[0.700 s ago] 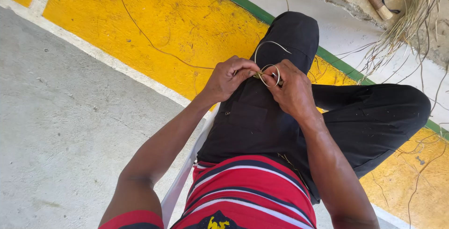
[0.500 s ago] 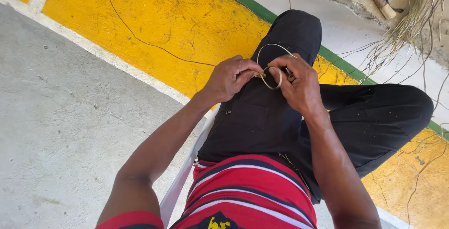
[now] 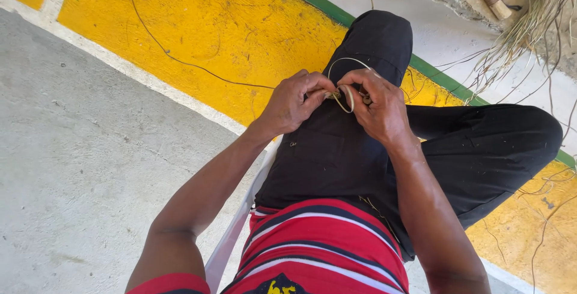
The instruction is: Hand-weaving dried straw or grass fibers to create a small circular woven object.
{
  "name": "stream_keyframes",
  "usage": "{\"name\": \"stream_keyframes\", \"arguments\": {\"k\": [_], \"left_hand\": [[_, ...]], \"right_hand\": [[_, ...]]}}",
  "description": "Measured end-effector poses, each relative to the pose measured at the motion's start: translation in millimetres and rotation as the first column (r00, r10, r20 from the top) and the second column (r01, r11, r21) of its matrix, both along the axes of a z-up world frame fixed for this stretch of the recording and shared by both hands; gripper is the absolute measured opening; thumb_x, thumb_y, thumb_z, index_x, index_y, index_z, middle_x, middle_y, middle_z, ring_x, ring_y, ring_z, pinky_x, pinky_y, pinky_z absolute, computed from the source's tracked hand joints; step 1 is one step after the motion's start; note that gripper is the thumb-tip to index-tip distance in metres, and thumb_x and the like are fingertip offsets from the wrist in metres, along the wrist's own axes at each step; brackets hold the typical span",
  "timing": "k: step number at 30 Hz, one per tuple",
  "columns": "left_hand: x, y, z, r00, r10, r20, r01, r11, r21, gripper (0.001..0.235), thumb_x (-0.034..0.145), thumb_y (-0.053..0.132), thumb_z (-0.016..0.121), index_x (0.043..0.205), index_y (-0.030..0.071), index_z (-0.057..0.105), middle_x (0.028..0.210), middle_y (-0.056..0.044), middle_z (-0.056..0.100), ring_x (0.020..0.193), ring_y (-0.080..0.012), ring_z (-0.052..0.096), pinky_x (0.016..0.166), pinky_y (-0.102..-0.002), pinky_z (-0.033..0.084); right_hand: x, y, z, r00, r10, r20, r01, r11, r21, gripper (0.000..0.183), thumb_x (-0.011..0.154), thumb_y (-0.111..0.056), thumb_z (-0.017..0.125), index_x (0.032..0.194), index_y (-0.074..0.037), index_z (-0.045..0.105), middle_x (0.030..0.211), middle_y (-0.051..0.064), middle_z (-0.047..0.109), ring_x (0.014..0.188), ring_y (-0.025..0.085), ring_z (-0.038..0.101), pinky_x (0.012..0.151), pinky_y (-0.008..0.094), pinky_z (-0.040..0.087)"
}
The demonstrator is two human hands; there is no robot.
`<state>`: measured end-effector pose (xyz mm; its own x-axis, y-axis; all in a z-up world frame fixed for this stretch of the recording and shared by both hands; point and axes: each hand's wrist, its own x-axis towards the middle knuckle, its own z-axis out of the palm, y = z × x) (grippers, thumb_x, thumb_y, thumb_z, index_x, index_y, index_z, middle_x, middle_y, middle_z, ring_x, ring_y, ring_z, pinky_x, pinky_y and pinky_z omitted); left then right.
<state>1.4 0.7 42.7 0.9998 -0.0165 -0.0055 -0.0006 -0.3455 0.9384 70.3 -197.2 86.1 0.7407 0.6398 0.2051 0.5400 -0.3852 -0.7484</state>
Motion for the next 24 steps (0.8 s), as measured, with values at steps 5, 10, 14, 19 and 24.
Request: {"name": "stream_keyframes", "arguments": {"k": [5,10,14,19,24], "left_hand": [[-3,-4,1,0.998,0.005,0.056,-0.008,0.998,0.06,0.012,0.094,0.012,0.072,0.105,0.013,0.074,0.082,-0.006,0.068,0.074,-0.0217,0.063,0.069,-0.036,0.05],[-3,-8,-6,0.976,0.021,0.219,-0.059,0.984,0.169,0.011,0.094,0.014,0.075,0.104,0.016,0.073,0.082,-0.004,0.068,0.076,-0.0213,0.064,0.068,-0.036,0.05],[-7,-9,-7,0.98,0.052,0.191,-0.06,0.998,0.033,0.02,0.093,0.01,0.073,0.111,0.018,0.074,0.084,-0.003,0.07,0.071,-0.0203,0.062,0.067,-0.035,0.049],[-7,-10,-16,0.961,0.023,0.276,-0.062,0.989,0.135,0.019,0.092,0.009,0.074,0.108,0.02,0.076,0.079,-0.003,0.067,0.073,-0.0229,0.06,0.071,-0.038,0.047],[-14,-8,-23,0.943,0.002,0.333,-0.061,0.984,0.167,0.02,0.091,0.007,0.073,0.109,0.016,0.073,0.081,-0.004,0.066,0.076,-0.024,0.061,0.071,-0.039,0.044]], "right_hand": [[-7,-4,-5,0.999,-0.001,-0.043,-0.001,1.0,-0.03,0.013,0.096,-0.003,0.074,0.106,-0.005,0.065,0.101,0.009,0.07,0.083,0.022,0.071,0.072,0.034,0.056],[-19,-5,12,0.996,0.046,0.07,-0.044,0.999,-0.028,0.017,0.092,0.002,0.072,0.106,-0.005,0.065,0.103,0.009,0.071,0.089,0.022,0.073,0.074,0.034,0.058],[4,-15,12,0.991,0.124,-0.046,-0.125,0.991,-0.04,0.017,0.091,0.0,0.076,0.106,-0.006,0.07,0.105,0.009,0.074,0.092,0.024,0.075,0.076,0.033,0.06],[22,9,11,0.965,0.063,-0.256,-0.054,0.998,0.042,0.029,0.094,-0.004,0.073,0.123,-0.004,0.069,0.106,0.011,0.074,0.091,0.027,0.075,0.077,0.033,0.059],[28,31,-2,0.996,0.087,0.036,-0.086,0.996,-0.031,0.012,0.101,-0.014,0.066,0.104,-0.003,0.07,0.088,0.014,0.071,0.077,0.032,0.069,0.069,0.04,0.053]]}}
